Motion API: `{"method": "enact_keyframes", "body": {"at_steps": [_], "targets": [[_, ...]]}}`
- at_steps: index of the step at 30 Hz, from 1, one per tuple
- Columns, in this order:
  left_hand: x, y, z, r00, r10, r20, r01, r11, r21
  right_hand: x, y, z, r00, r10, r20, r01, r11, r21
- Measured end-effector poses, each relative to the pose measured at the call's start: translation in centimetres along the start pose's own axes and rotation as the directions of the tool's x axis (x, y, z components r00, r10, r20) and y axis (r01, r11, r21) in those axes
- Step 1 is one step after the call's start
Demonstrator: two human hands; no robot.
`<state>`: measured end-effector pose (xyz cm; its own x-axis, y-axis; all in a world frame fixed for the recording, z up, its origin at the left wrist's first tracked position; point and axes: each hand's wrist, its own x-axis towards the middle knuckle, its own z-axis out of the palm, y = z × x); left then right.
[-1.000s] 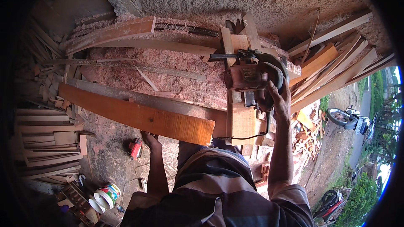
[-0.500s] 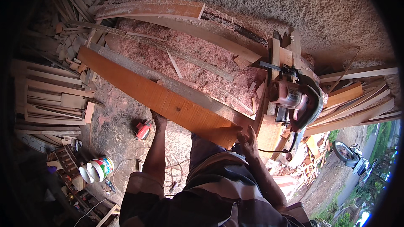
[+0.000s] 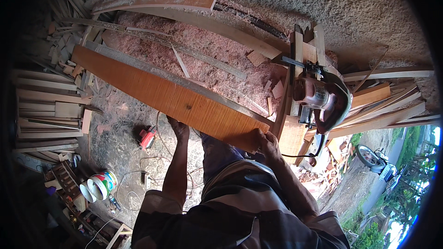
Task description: The person picks up a piece of wood, marks it with a pencil, and then uses a circular saw to cut the wood into smaller pieces. The person handles the wood and saw with both hands, positioning the wood on a workbench before cutting.
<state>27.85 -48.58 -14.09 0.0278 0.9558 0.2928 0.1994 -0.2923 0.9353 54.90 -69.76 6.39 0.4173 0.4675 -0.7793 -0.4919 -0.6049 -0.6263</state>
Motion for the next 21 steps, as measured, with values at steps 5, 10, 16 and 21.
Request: {"method": "enact_keyframes", "body": {"at_steps": [5,10,16,21], "targets": [[-9.0,10.2,4.2,0.974,-0.081,0.213,0.026,0.968,0.250,0.4,0.2,-0.6,1.000,-0.010,0.018,0.010,1.000,-0.010],[-13.0,10.9,6.1,0.938,-0.200,0.282,0.146,0.969,0.201,1.5,1.5,-0.2,0.999,0.036,0.015,-0.036,0.999,-0.010],[-15.3,9.8,6.0,0.903,-0.143,0.405,0.021,0.956,0.292,1.9,3.2,-0.4,0.998,0.021,0.061,-0.021,1.000,-0.008],[-15.5,9.3,6.0,0.862,-0.229,0.452,0.101,0.952,0.290,3.0,3.8,-1.3,0.994,-0.050,0.100,0.048,0.999,0.026]]}}
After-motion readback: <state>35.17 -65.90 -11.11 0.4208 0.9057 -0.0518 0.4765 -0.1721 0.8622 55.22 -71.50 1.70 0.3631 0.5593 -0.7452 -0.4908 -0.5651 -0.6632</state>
